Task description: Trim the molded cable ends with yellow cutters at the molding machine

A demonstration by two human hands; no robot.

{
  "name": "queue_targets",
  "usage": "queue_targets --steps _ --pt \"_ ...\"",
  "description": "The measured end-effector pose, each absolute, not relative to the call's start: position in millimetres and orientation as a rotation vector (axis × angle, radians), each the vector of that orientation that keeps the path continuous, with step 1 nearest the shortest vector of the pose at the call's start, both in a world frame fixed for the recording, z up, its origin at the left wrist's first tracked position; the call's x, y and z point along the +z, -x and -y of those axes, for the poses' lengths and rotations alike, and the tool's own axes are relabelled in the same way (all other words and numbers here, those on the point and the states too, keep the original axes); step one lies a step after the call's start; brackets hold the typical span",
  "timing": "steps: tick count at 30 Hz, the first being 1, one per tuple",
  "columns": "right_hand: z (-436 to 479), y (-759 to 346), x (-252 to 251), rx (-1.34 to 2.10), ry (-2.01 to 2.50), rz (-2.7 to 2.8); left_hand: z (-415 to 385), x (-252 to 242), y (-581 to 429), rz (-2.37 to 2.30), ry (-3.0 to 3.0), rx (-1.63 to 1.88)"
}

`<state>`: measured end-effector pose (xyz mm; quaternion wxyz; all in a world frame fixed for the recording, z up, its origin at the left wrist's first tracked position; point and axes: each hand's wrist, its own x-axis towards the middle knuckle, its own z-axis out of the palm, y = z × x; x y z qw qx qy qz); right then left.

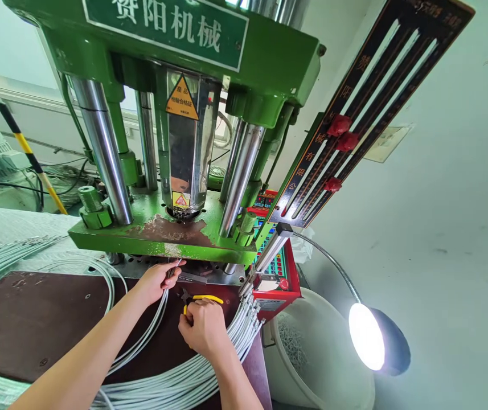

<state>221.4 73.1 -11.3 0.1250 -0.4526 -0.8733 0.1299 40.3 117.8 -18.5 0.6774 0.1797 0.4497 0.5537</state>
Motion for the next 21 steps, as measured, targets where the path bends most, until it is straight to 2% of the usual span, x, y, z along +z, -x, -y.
queue_targets --steps 21 --pt "-73.8 -220.2 -9.2 0.4 1.342 2.535 -120.0 -14.1 -38.9 -0.999 -0.373 1.282"
